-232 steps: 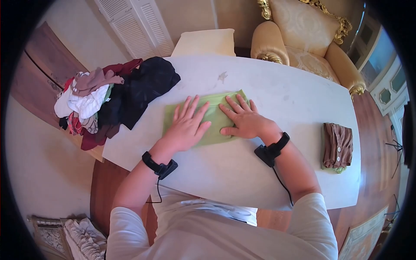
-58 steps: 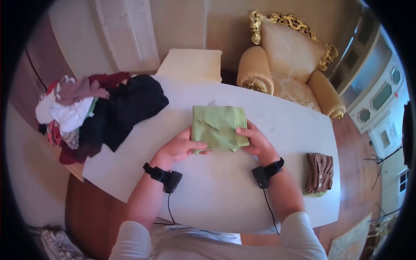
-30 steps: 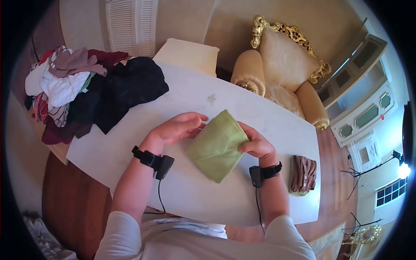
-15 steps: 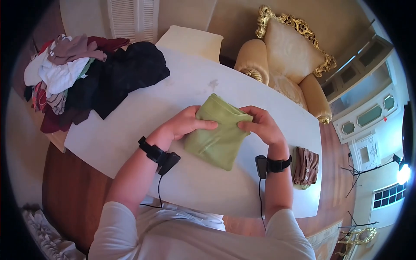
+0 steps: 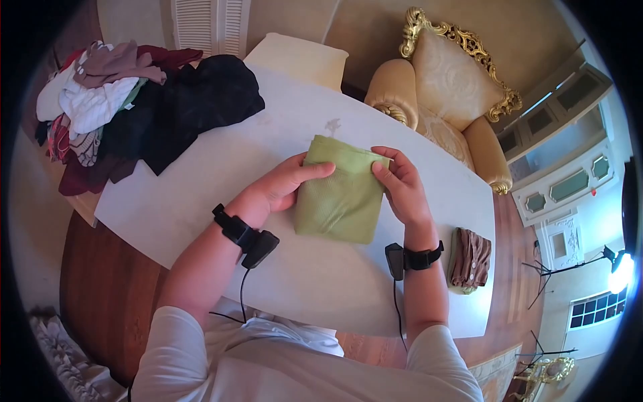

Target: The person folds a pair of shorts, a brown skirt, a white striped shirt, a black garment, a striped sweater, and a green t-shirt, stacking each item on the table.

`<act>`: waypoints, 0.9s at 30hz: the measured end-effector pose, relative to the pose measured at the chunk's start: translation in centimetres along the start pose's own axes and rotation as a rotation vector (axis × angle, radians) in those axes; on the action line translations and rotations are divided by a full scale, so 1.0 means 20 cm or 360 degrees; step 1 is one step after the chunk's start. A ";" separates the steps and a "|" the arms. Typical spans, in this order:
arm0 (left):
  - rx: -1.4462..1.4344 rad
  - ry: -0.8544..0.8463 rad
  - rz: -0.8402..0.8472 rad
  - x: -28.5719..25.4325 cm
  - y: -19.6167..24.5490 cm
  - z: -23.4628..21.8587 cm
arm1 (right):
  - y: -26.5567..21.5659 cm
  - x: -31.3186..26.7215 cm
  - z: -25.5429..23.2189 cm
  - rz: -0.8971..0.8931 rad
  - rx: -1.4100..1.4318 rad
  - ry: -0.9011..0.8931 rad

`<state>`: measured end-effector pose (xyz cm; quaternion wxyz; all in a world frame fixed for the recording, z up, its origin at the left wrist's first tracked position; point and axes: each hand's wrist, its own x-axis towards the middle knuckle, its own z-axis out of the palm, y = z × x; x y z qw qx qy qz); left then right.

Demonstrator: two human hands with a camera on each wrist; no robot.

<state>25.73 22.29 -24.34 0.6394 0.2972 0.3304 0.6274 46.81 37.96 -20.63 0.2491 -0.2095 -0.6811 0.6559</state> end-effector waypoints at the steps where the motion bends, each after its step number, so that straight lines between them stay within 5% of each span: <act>1: -0.0014 -0.0004 0.0002 0.00 0.00 0.00 | 0.01 0.00 0.00 0.0031 0.0020 0.0054; 9: -0.0135 0.0137 0.0084 0.02 -0.01 -0.04 | 0.03 0.02 0.01 0.0200 0.0226 0.0340; 27: -0.0079 0.0194 0.0157 0.01 0.01 -0.03 | 0.06 0.03 0.05 0.0321 0.0328 0.0216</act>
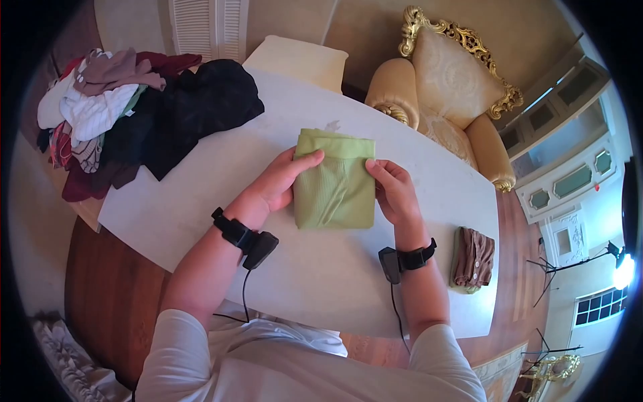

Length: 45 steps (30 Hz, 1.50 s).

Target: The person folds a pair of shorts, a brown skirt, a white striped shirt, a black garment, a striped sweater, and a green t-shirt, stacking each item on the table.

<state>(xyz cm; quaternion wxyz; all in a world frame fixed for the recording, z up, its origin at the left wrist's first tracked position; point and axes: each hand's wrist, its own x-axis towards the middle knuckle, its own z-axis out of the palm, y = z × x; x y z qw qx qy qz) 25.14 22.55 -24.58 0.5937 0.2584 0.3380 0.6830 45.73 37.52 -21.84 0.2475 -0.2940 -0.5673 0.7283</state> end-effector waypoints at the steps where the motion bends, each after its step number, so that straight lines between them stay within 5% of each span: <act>1: 0.0011 0.0003 0.0001 0.00 0.00 0.00 | 0.02 0.01 0.00 -0.0016 0.0021 -0.0009; 9: 0.0069 0.0000 -0.0008 0.02 -0.01 -0.02 | 0.07 0.03 -0.03 -0.0175 0.0292 -0.0030; 33: 0.0293 -0.0176 -0.0091 -0.01 0.00 0.01 | -0.03 -0.03 0.04 0.0240 0.0415 -0.0172; 45: 0.0468 -0.0255 -0.0001 -0.02 -0.01 0.03 | -0.01 0.00 -0.05 -0.0114 0.0357 0.0034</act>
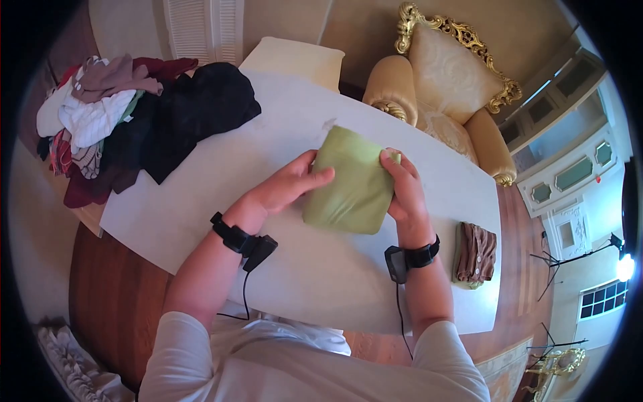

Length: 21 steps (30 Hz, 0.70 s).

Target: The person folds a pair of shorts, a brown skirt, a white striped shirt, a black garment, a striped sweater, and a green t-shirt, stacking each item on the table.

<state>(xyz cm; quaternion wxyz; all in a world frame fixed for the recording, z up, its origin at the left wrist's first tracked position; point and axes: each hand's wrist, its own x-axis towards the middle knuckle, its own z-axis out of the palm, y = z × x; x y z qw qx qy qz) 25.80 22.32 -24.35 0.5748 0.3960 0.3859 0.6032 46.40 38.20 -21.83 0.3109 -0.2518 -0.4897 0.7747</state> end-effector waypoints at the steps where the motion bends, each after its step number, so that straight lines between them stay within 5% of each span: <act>1: 0.0119 -0.0074 0.0099 0.00 0.00 0.00 | -0.02 0.01 0.00 -0.0019 0.0070 0.0044; 3: 0.0349 -0.0222 0.0290 -0.02 -0.02 0.01 | -0.04 0.03 -0.02 -0.0047 0.0211 0.0136; 9: 0.0961 0.0157 0.0485 -0.01 -0.06 0.08 | 0.01 0.09 -0.08 -0.0067 0.0334 0.0202; 15: 0.1081 0.0107 0.0647 0.02 -0.08 0.02 | 0.00 0.05 -0.02 -0.0124 0.0240 0.0259; 21: -0.0016 -0.0014 0.0138 -0.02 0.05 0.06 | -0.06 0.04 -0.04 -0.0251 0.0244 0.0190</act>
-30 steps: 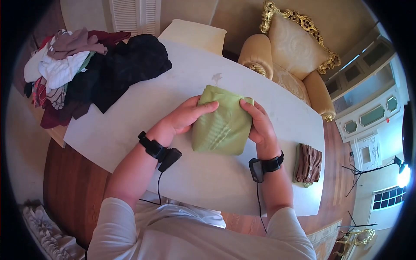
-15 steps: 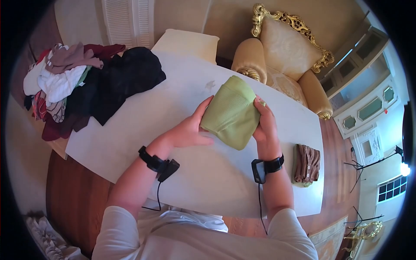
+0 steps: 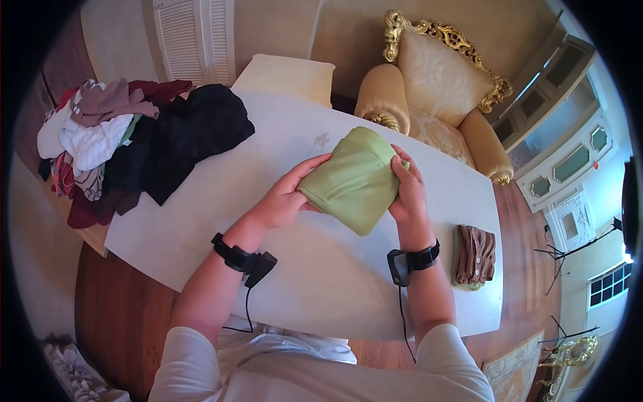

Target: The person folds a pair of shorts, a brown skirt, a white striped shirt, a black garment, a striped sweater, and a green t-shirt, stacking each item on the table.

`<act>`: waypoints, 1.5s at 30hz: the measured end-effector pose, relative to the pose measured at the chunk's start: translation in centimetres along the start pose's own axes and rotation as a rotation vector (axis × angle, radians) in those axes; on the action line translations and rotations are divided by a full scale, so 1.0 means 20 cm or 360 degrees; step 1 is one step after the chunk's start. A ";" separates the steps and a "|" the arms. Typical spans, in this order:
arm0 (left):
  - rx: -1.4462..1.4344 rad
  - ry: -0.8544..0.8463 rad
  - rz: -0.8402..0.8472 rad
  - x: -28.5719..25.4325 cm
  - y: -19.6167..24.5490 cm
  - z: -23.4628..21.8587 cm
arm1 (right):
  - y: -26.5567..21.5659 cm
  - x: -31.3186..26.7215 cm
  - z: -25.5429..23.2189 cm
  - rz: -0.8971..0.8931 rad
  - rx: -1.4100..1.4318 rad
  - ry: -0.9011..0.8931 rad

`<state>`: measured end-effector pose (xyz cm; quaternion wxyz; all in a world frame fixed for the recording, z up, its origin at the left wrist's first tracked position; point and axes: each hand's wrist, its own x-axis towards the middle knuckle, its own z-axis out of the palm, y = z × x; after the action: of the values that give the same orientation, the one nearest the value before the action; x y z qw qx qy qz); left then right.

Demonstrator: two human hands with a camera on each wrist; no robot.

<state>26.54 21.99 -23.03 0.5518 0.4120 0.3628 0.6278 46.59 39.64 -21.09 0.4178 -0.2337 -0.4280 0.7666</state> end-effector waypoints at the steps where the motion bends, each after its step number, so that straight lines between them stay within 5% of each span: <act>1: -0.0001 -0.0026 -0.0061 0.00 0.00 -0.01 | 0.00 0.00 0.00 -0.0009 -0.0014 -0.0012; 6: -0.0228 -0.0382 -0.0148 -0.05 -0.01 -0.06 | -0.02 -0.03 0.02 0.0002 -0.0098 -0.0055; 21: 0.0072 0.0011 -0.0243 -0.01 -0.06 -0.01 | -0.04 -0.10 0.10 -0.0102 -0.0332 -0.0208; 27: 0.0079 -0.0314 -0.0281 -0.05 0.00 -0.03 | -0.08 -0.12 0.11 0.0043 -0.0317 -0.0273; 36: -0.0066 -0.0055 -0.0263 -0.02 -0.02 0.00 | -0.04 -0.16 0.15 0.0153 -0.0549 -0.0438; 45: -0.0144 -0.0073 -0.0411 -0.03 0.01 0.00 | -0.11 -0.15 0.11 0.0168 -0.0842 -0.0612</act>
<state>26.49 21.31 -23.01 0.6543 0.3508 0.3713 0.5576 47.57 36.70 -18.08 0.2138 -0.2070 -0.6707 0.6795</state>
